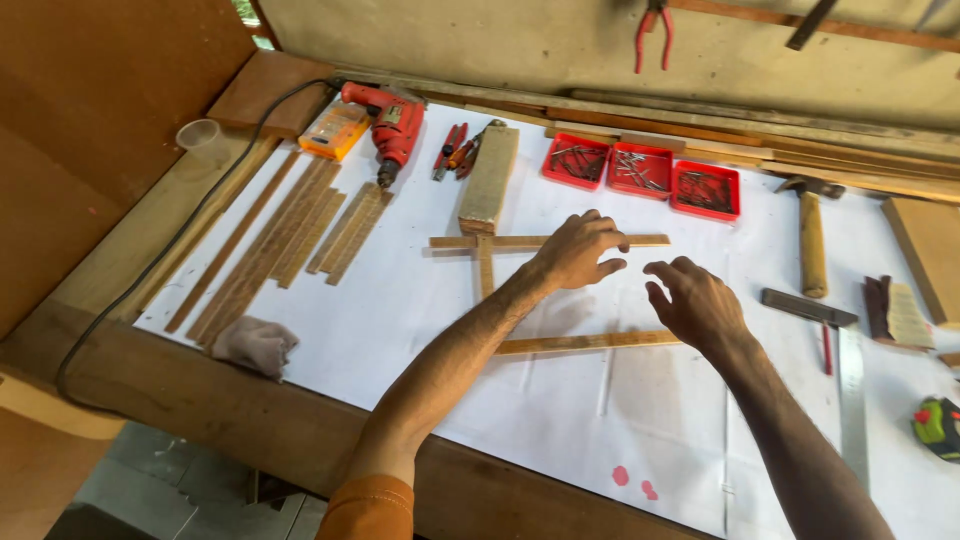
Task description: The person measures wooden strips with a tape measure, marks and squares them with a try square and pencil, then arranges the strips into a ladder-like frame on the bench and nails the joints together with a hammer, holding nails in place while driving them.
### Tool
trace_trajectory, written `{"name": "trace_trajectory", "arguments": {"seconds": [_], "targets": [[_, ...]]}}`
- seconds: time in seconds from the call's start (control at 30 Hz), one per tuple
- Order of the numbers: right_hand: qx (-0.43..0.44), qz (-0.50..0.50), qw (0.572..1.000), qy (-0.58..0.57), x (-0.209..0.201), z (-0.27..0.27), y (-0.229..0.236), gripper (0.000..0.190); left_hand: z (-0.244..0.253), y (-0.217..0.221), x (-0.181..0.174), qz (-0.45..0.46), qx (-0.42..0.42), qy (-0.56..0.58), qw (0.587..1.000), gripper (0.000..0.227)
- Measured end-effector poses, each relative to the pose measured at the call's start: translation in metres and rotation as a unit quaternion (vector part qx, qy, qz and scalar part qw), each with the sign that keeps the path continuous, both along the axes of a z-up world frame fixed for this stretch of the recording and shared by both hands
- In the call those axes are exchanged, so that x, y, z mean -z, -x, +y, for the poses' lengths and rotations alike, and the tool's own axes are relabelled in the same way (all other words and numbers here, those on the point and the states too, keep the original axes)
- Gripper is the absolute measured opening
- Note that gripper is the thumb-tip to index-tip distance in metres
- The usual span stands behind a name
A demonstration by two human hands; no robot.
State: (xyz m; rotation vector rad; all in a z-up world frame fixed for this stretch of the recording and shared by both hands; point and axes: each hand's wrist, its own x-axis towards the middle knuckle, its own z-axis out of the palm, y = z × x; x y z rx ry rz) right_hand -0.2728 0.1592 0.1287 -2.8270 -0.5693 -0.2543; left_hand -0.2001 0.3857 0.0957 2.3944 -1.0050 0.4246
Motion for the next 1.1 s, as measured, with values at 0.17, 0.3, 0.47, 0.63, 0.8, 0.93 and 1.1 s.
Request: {"name": "trace_trajectory", "arguments": {"seconds": [0.17, 0.3, 0.47, 0.63, 0.8, 0.93, 1.1], "targets": [[-0.079, 0.028, 0.996, -0.021, -0.021, 0.116, -0.019, 0.023, 0.128, 0.023, -0.019, 0.000, -0.067, 0.034, 0.997, 0.023], [-0.142, 0.035, 0.989, -0.031, -0.013, 0.203, -0.038, 0.022, 0.232, 0.039, -0.019, -0.014, -0.140, 0.062, 0.988, 0.020], [-0.219, 0.041, 0.973, -0.054, 0.012, 0.301, -0.054, 0.024, 0.339, 0.056, 0.002, -0.009, -0.246, 0.111, 0.963, 0.016], [-0.247, 0.100, 0.964, -0.028, 0.020, 0.375, -0.060, 0.024, 0.410, 0.067, 0.015, 0.015, -0.346, 0.137, 0.928, 0.016], [-0.283, 0.063, 0.957, -0.030, 0.045, 0.427, -0.078, 0.027, 0.440, 0.070, 0.023, 0.035, -0.368, 0.161, 0.915, 0.020], [-0.294, 0.044, 0.954, -0.030, 0.061, 0.462, -0.098, 0.028, 0.447, 0.060, 0.052, 0.087, -0.371, 0.181, 0.907, 0.021], [-0.340, 0.016, 0.940, 0.028, 0.061, 0.501, -0.114, 0.040, 0.451, 0.052, 0.058, 0.116, -0.374, 0.206, 0.897, 0.023]]}}
